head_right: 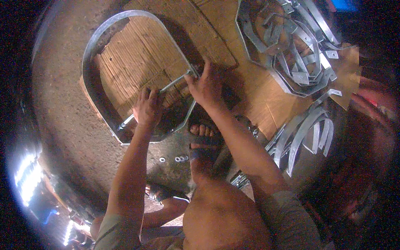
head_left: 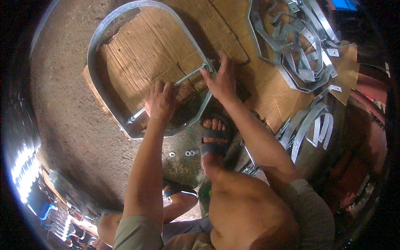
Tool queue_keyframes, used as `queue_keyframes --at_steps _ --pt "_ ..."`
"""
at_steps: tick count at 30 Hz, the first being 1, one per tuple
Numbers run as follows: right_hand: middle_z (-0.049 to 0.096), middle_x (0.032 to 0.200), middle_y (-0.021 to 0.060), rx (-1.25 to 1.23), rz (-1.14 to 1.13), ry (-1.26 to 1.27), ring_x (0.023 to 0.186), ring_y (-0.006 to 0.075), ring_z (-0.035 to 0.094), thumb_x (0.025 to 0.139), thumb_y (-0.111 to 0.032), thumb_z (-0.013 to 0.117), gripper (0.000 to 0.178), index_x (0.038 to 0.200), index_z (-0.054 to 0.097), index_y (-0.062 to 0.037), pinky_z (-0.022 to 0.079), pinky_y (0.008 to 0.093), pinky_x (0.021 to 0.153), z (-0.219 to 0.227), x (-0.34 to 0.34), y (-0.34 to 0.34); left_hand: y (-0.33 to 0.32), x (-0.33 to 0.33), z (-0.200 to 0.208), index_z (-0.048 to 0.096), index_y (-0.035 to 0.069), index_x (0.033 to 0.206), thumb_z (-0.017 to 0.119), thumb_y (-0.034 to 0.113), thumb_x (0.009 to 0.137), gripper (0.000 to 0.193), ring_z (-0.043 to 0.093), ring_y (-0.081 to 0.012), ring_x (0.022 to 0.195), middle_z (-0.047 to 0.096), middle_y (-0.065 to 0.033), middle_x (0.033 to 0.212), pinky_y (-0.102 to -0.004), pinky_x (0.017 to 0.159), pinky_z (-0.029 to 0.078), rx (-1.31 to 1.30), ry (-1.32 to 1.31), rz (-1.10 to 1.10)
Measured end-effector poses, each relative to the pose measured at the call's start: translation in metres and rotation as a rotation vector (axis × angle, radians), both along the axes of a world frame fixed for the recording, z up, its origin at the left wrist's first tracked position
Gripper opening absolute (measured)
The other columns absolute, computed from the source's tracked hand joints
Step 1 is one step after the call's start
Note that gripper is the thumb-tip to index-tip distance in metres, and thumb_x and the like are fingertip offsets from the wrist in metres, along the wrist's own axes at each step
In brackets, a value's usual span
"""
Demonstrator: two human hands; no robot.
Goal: The person sits on the floor and assembles a metal frame by inserting bolts and tightening nuts with a wrench. They handle washers and nuts, aligning the metal pieces and securing them together.
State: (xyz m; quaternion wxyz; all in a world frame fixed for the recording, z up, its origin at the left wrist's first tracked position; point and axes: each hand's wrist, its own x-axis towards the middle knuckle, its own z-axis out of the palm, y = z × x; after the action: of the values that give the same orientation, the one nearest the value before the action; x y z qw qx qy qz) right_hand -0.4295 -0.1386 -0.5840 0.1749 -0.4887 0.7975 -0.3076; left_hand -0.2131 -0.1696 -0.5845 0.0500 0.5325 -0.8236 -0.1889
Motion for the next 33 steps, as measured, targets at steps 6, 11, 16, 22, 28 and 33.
queue_keyframes --at_steps 6,11,16,22,28,33 --pt "0.052 0.130 0.0278 0.093 0.056 -0.039 0.119 0.0447 0.052 0.082 -0.026 0.074 0.079 0.143 0.031 -0.0006 0.042 0.0510 0.100 -0.006 -0.005 0.002 -0.001 -0.001 0.000 0.062 0.018 0.104 0.065 0.032 0.086 0.023 0.058 -0.0330 0.101 0.057 -0.0100 0.106 -0.0474 0.077 0.051 -0.012 0.028 -0.006" --pt "0.052 0.131 0.0263 0.003 0.017 -0.010 0.119 0.0448 0.052 0.085 -0.025 0.072 0.072 0.142 0.034 -0.0021 0.043 0.0504 0.099 0.003 0.006 0.000 0.000 0.003 0.000 0.062 0.018 0.103 0.065 0.033 0.087 0.022 0.058 -0.0328 0.099 0.057 -0.0097 0.103 -0.0472 0.075 0.051 -0.036 0.014 -0.017" --pt "0.052 0.132 0.0256 0.038 0.021 0.038 0.120 0.0447 0.052 0.086 -0.025 0.071 0.070 0.142 0.035 -0.0033 0.042 0.0499 0.100 -0.006 0.002 -0.003 -0.001 0.000 -0.001 0.061 0.018 0.103 0.065 0.033 0.087 0.022 0.059 -0.0332 0.099 0.057 -0.0102 0.102 -0.0483 0.073 0.051 -0.044 0.017 -0.021" --pt "0.051 0.132 0.0270 -0.012 0.030 -0.094 0.119 0.0444 0.052 0.086 -0.026 0.071 0.067 0.140 0.038 -0.0028 0.042 0.0500 0.100 -0.013 -0.004 -0.001 0.000 0.002 -0.007 0.061 0.017 0.104 0.065 0.032 0.087 0.023 0.059 -0.0337 0.099 0.057 -0.0105 0.101 -0.0487 0.074 0.050 -0.116 0.046 -0.034" --pt "0.053 0.127 0.0258 0.148 -0.058 -0.007 0.117 0.0427 0.053 0.087 -0.031 0.069 0.063 0.136 0.042 -0.0026 0.042 0.0500 0.099 -0.001 0.005 -0.015 -0.002 0.004 -0.003 0.061 0.018 0.106 0.065 0.028 0.085 0.024 0.058 -0.0357 0.099 0.057 -0.0120 0.103 -0.0484 0.075 0.050 -0.027 0.058 -0.033" --pt "0.053 0.126 0.0247 -0.002 -0.048 0.016 0.118 0.0422 0.052 0.086 -0.024 0.069 0.060 0.135 0.042 -0.0033 0.041 0.0497 0.100 -0.012 0.006 -0.012 0.000 0.005 -0.001 0.061 0.018 0.106 0.064 0.025 0.084 0.024 0.057 -0.0360 0.102 0.056 -0.0126 0.105 -0.0475 0.078 0.050 0.017 0.020 -0.034"
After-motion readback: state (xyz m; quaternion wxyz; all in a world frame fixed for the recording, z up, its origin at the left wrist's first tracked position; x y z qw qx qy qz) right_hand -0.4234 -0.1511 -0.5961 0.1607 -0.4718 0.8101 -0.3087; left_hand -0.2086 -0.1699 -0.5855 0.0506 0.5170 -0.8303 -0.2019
